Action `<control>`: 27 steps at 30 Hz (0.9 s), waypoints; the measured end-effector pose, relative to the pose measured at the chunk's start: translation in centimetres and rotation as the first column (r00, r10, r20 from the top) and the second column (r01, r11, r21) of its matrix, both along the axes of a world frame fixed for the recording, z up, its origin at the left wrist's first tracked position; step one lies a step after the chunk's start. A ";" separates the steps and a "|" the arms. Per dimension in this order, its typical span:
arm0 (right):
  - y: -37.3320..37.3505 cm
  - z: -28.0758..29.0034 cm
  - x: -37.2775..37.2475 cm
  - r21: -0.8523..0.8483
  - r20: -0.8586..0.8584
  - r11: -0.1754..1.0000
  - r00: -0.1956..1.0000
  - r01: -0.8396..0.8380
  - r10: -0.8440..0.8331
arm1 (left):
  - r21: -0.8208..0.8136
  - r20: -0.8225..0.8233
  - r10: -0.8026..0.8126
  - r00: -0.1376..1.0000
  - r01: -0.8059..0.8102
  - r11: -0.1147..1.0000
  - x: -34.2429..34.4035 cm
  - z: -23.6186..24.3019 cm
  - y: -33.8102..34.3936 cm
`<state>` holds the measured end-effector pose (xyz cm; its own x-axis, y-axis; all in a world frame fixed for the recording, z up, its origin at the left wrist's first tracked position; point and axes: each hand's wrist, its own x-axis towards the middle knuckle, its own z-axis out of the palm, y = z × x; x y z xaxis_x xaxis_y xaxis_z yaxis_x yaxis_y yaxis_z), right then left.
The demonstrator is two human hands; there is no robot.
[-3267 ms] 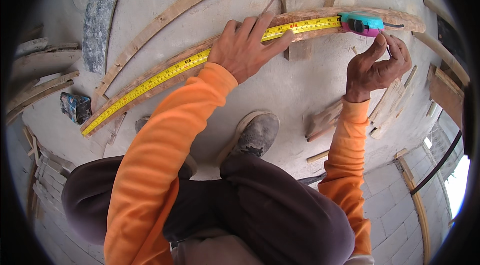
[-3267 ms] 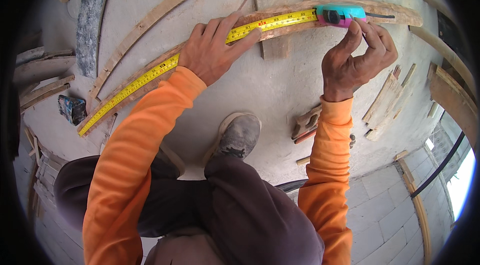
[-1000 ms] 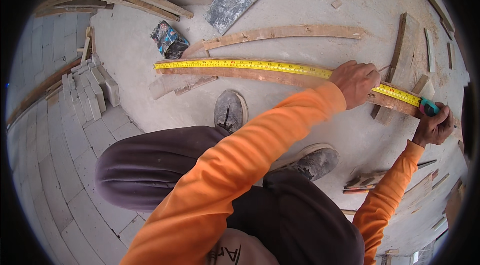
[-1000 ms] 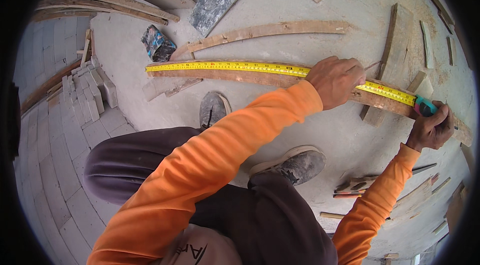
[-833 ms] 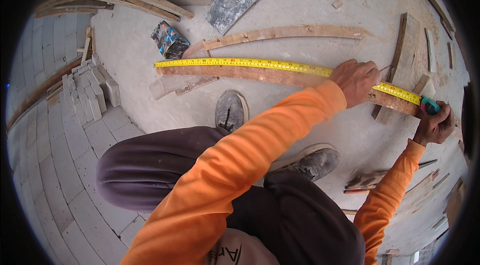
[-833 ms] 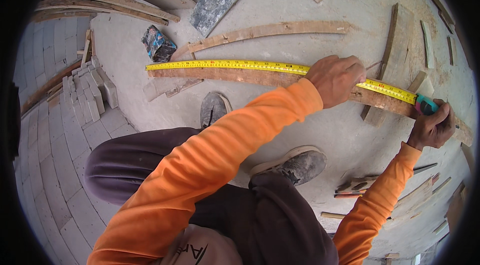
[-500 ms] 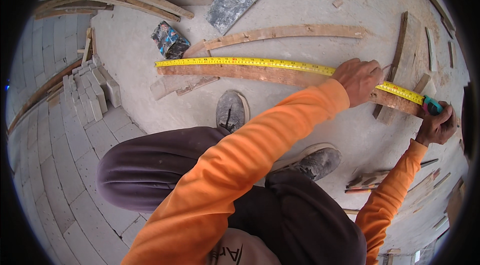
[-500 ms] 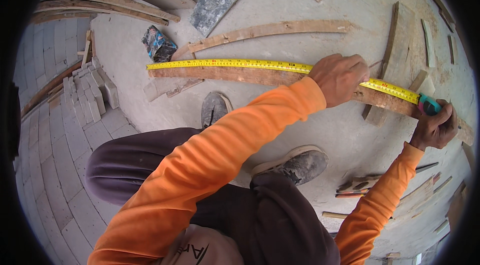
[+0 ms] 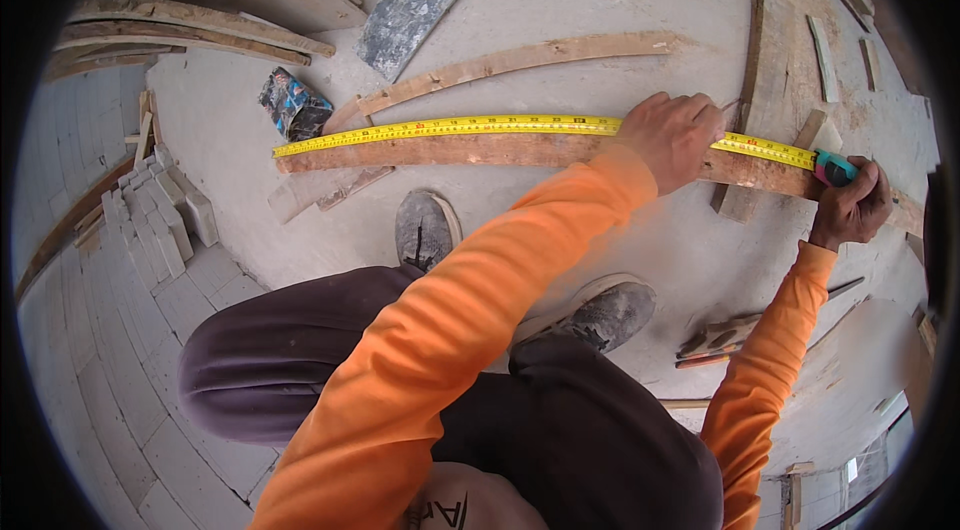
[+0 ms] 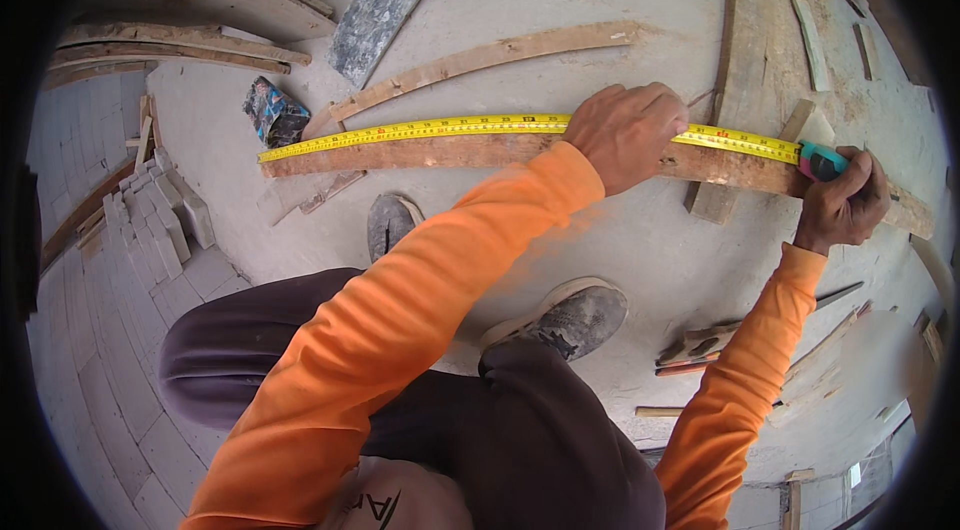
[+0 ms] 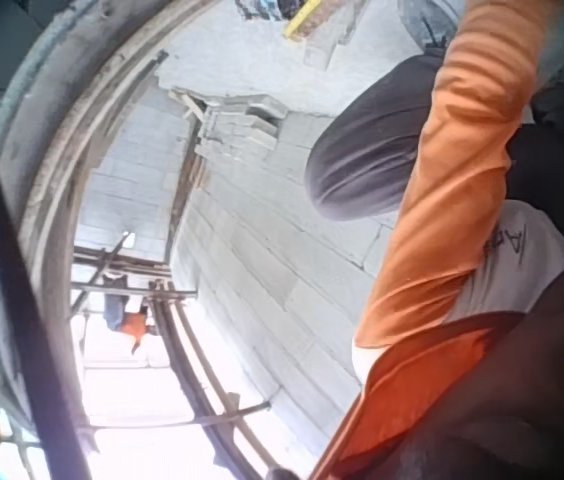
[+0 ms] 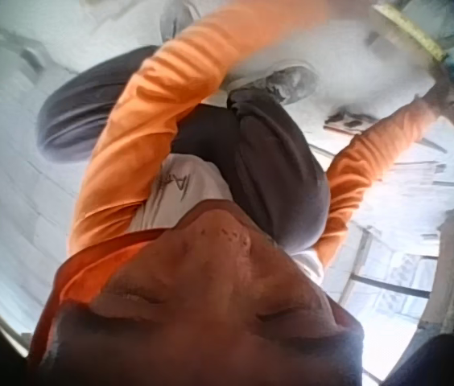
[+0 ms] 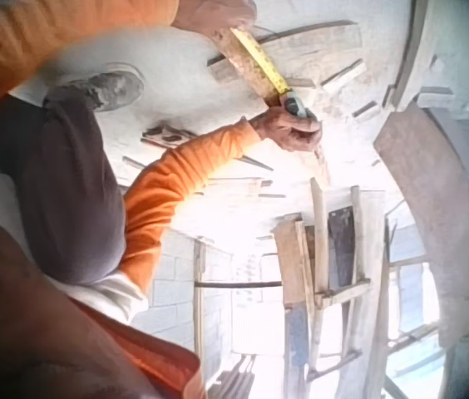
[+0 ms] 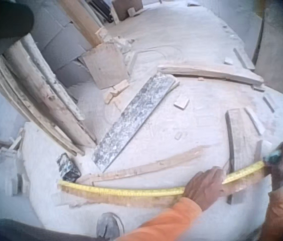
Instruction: The person measures a piece of wood using a tape measure and marks it with a pencil, then saws the wood at the marked point using a hand saw.
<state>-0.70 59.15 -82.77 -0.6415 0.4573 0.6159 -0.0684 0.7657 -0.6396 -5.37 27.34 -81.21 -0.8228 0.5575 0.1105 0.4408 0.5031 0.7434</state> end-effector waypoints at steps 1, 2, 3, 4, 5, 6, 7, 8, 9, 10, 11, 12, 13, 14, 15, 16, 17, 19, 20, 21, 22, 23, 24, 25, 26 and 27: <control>-0.2 -0.2 -0.3 0.020 -0.039 1.000 0.999 -0.008 0.009 | 0.024 -0.011 0.004 1.000 -0.004 1.000 -0.2 0.0 -0.7; -1.4 -0.1 -0.9 0.048 -0.105 0.999 0.994 -0.011 0.016 | 0.005 -0.015 -0.003 1.000 0.003 1.000 -0.4 0.0 -0.8; -1.2 -0.1 -1.1 0.103 -0.095 0.995 0.995 -0.018 0.027 | -0.020 -0.025 -0.008 1.000 0.008 1.000 -0.6 0.1 -0.9; -1.5 0.0 -1.5 0.139 -0.102 0.990 0.994 -0.021 0.035 | -0.019 -0.039 0.000 0.999 -0.001 1.000 -0.7 0.0 -1.0; -1.4 0.6 -1.6 0.184 -0.107 0.983 0.994 -0.018 0.038 | -0.017 -0.052 0.009 0.999 -0.010 1.000 -0.6 -0.3 -0.7; -1.8 0.7 -1.5 0.207 -0.123 0.978 0.992 -0.009 0.036 | -0.021 -0.067 -0.001 0.998 -0.001 1.000 -0.5 -0.3 -0.4; -1.8 0.9 -1.4 0.237 -0.123 0.971 0.992 -0.004 0.034 | -0.027 -0.082 -0.007 0.997 0.005 1.000 -0.4 -0.4 0.0; -1.8 1.2 -1.3 0.261 -0.128 0.965 0.991 0.001 0.033 | -0.040 -0.101 -0.013 0.995 0.009 0.999 -0.4 -0.3 0.2; -1.8 1.2 -1.0 0.242 -0.119 0.970 0.993 0.004 0.025 | -0.064 -0.121 -0.028 0.992 0.020 0.998 -0.3 -0.3 0.4; -1.8 1.5 -0.8 0.238 -0.108 0.971 0.994 0.007 0.020 | -0.055 -0.117 -0.020 0.993 0.013 0.998 -0.2 -0.2 0.7; -2.1 1.7 -0.8 0.229 -0.100 0.973 0.995 0.008 0.016 | -0.051 -0.116 -0.011 0.993 0.005 0.999 -0.1 -0.2 0.8; -2.4 1.9 -0.8 0.220 -0.092 0.976 0.996 0.008 0.012 | -0.048 -0.114 0.000 0.993 -0.005 0.999 0.0 -0.2 0.8; -2.8 2.1 -0.7 0.193 -0.083 0.981 0.996 0.007 0.009 | -0.036 -0.128 0.012 0.992 -0.017 0.999 0.1 -0.2 0.9; -3.1 2.1 -0.7 0.203 -0.069 0.979 0.998 0.015 -0.001 | -0.024 -0.143 0.026 0.989 -0.030 0.999 0.1 -0.3 0.9; -3.2 2.1 -0.5 0.214 -0.054 0.977 0.998 0.023 -0.012 | -0.012 -0.157 0.041 0.987 -0.043 0.999 0.1 -0.4 0.9; -3.4 2.2 -0.4 0.225 -0.039 0.974 0.999 0.031 -0.022 | -0.010 -0.156 0.049 0.987 -0.051 0.999 0.1 -0.5 0.8; -3.5 2.2 -0.1 0.188 -0.009 0.982 0.999 0.035 -0.034 | -0.006 -0.152 0.057 0.987 -0.058 0.998 0.2 -0.5 0.8; -3.9 2.4 0.4 0.115 0.052 0.992 0.997 0.047 -0.054 | 0.010 -0.168 0.062 0.984 -0.061 0.998 0.2 -0.6 0.8; -4.2 2.7 0.4 0.211 0.037 0.976 0.998 0.047 -0.056 | 0.023 -0.189 0.060 0.980 -0.057 0.998 0.1 -0.7 0.8; -4.4 3.1 0.5 0.306 0.022 0.951 0.998 0.048 -0.057 | 0.036 -0.209 0.058 0.976 -0.052 0.998 0.0 -0.8 0.9; -4.8 3.5 0.5 0.398 0.008 0.916 0.998 0.048 -0.056 | 0.030 -0.209 0.052 0.977 -0.047 0.998 0.1 -0.9 1.0; -6.2 4.4 0.5 0.484 0.012 0.873 0.996 0.068 -0.085 | 0.017 -0.213 0.050 0.976 -0.047 0.999 0.1 -0.9 0.9; -7.6 5.0 0.9 0.475 0.056 0.880 0.997 0.011 -0.043 | 0.003 -0.219 0.047 0.975 -0.048 0.999 0.0 -0.8 0.7; -9.0 5.6 1.4 0.464 0.100 0.885 0.995 -0.046 -0.001 | -0.007 -0.223 0.044 0.974 -0.047 0.999 0.0 -0.8 0.5; -10.3 6.2 1.8 0.453 0.144 0.886 0.989 -0.102 0.041 | -0.014 -0.225 0.041 0.973 -0.045 0.999 -0.1 -0.6 0.4; -11.6 6.5 2.2 0.371 0.184 0.920 0.981 -0.127 0.061 | -0.017 -0.223 0.035 0.974 -0.040 0.999 0.0 -0.6 0.5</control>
